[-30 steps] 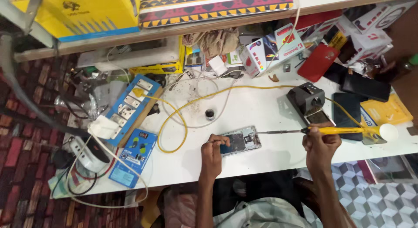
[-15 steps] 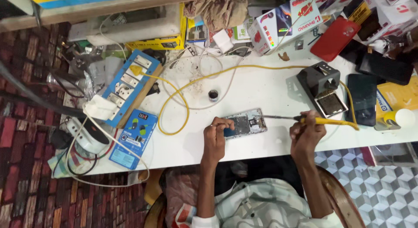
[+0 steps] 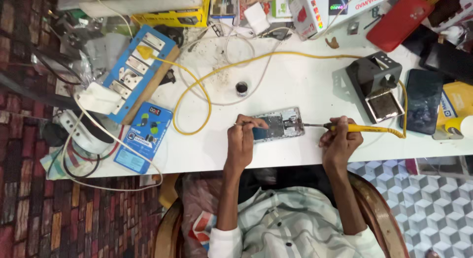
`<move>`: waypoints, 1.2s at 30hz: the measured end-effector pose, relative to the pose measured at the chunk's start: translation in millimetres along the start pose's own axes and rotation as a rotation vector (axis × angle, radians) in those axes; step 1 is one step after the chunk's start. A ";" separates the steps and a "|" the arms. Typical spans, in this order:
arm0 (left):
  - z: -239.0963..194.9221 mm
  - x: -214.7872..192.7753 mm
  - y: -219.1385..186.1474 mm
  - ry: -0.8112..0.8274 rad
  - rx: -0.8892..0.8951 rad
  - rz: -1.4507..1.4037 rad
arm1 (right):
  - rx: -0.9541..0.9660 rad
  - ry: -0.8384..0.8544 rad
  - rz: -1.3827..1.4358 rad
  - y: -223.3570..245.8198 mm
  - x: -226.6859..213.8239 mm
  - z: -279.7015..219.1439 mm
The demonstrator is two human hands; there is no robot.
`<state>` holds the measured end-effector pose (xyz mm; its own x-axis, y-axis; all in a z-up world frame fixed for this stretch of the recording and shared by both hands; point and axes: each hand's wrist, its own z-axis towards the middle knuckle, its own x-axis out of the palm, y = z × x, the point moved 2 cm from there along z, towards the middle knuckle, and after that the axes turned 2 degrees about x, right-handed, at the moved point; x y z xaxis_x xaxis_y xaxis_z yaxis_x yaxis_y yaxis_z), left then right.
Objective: The person uses a soldering iron and a metal tool to work on a small circuit board placed on a cluttered workbench. They repeatedly apply the soldering iron to specific points on the board while using the metal tool to assist, likely for desoldering or component removal.
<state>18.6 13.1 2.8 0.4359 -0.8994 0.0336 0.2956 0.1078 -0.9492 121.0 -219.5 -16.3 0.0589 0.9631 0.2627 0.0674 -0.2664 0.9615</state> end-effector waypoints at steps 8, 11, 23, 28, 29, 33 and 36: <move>-0.4 2.4 5.2 0.013 -0.093 -0.088 | -0.008 0.031 -0.068 4.5 5.6 1.1; -0.8 3.1 8.6 0.034 -0.118 -0.120 | -0.020 0.036 -0.065 3.4 5.0 0.0; 3.0 3.6 -3.3 0.096 -0.055 0.038 | -0.027 0.028 -0.096 4.8 6.7 1.3; 4.8 3.4 -2.2 0.060 -0.034 0.045 | -0.042 0.017 -0.082 4.5 8.6 2.6; 3.8 3.9 -2.0 0.053 0.006 0.022 | -0.049 0.022 -0.090 4.2 8.5 2.1; 0.5 4.4 4.1 0.056 -0.099 0.006 | -0.032 0.015 -0.077 3.2 7.5 2.3; 1.9 4.5 6.6 0.016 -0.118 -0.171 | -0.017 0.018 -0.065 4.0 6.5 1.8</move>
<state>24.1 10.5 -2.7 0.3743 -0.9069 0.1934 0.2621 -0.0966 -0.9602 123.4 -214.3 -10.9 0.0369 0.9789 0.2012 0.0538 -0.2030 0.9777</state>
